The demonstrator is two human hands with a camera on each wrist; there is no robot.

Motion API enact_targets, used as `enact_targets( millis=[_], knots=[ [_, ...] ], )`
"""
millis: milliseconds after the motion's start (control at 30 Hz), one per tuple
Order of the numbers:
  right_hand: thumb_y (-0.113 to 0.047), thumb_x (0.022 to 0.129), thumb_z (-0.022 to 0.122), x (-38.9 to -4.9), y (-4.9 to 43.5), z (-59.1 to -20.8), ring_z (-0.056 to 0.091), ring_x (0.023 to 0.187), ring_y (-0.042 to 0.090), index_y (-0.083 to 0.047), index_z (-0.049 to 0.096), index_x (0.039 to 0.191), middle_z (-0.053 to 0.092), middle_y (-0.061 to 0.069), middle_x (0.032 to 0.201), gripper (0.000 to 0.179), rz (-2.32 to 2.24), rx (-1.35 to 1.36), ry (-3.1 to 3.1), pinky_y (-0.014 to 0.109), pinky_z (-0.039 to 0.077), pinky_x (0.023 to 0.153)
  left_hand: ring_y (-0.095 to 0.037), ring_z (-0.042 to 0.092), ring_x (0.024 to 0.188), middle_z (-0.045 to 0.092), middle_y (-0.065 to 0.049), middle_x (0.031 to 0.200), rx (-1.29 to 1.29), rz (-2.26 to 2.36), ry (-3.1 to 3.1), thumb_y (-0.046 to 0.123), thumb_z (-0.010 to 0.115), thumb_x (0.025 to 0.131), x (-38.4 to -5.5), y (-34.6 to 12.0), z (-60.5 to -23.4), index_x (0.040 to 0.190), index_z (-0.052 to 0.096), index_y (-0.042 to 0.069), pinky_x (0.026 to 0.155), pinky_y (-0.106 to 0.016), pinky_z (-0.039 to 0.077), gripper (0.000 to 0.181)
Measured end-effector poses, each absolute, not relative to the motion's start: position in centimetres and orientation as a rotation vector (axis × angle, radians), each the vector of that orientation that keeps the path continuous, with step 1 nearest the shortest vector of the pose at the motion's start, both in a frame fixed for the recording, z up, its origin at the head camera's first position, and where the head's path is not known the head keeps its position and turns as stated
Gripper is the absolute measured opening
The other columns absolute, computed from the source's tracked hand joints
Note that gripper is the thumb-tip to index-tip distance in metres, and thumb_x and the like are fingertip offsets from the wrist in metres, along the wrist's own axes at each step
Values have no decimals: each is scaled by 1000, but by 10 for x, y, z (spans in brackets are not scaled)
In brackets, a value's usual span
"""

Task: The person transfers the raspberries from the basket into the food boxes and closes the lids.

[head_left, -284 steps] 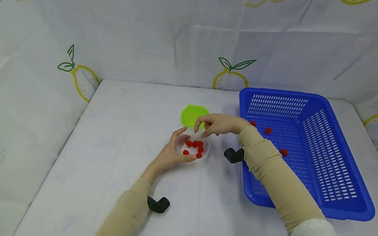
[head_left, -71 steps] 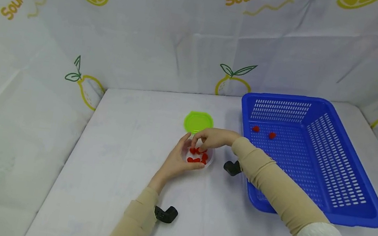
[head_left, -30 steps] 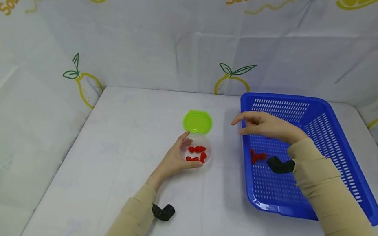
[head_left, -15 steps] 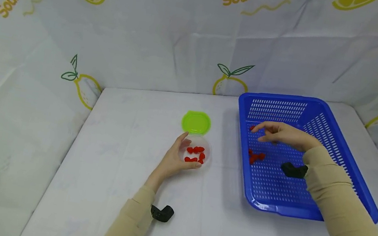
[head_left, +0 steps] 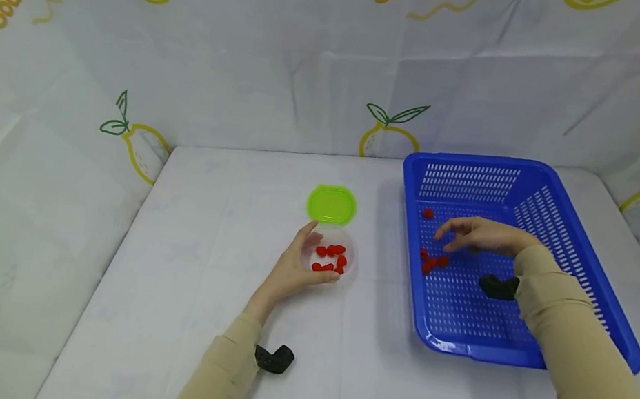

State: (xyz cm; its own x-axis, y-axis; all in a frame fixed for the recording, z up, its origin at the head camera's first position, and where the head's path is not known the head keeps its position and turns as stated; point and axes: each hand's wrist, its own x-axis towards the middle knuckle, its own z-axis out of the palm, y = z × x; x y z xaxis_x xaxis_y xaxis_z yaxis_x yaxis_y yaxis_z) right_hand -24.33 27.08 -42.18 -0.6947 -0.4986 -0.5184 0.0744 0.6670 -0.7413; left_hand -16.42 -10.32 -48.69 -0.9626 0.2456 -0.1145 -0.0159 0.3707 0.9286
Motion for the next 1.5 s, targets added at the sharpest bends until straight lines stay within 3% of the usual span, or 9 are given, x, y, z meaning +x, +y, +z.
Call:
enact_targets(
  millis=[233, 467, 633, 800, 1233, 1500],
  knots=[
    [-19, 85, 63, -246, 270, -429, 42, 82, 17, -2, 53, 118, 48, 2, 92, 39, -950, -253, 2086, 28, 34, 66, -16, 35, 136, 42, 4, 143, 208, 1640, 2397, 43, 81, 66, -164, -105, -487, 144, 20, 38, 112, -48, 31, 100],
    [-19, 86, 64, -246, 271, -433, 41, 92, 19, -2, 55, 111, 48, 5, 105, 31, -910, -249, 2060, 30, 37, 74, -16, 35, 135, 42, 4, 142, 211, 1646, 2391, 43, 81, 66, -164, -106, -489, 144, 20, 38, 111, -48, 32, 99],
    [-21, 86, 64, -246, 271, -434, 42, 90, 19, -4, 56, 111, 48, 3, 101, 31, -878, -245, 2059, 29, 36, 72, -17, 35, 136, 42, 3, 143, 226, 1654, 2398, 42, 81, 67, -164, -106, -489, 146, 20, 33, 111, -49, 32, 101],
    [-21, 85, 65, -246, 271, -435, 43, 97, 21, -5, 56, 113, 48, 5, 104, 34, -852, -246, 2042, 30, 38, 76, -17, 35, 136, 42, 3, 143, 227, 1662, 2395, 41, 81, 67, -164, -106, -489, 145, 20, 36, 111, -49, 32, 100],
    [-18, 84, 64, -244, 269, -432, 37, 74, 16, -5, 54, 114, 39, 2, 87, 34, -840, -269, 2055, 28, 31, 62, -16, 36, 134, 44, 7, 139, 210, 1642, 2410, 43, 81, 67, -165, -107, -488, 143, 20, 40, 111, -47, 33, 97],
    [-17, 84, 64, -245, 271, -433, 35, 68, 13, -5, 54, 114, 37, 0, 81, 34, -851, -253, 2056, 25, 31, 60, -18, 37, 134, 45, 4, 139, 239, 1656, 2406, 40, 81, 67, -165, -105, -489, 146, 21, 33, 112, -47, 31, 99]
  ],
)
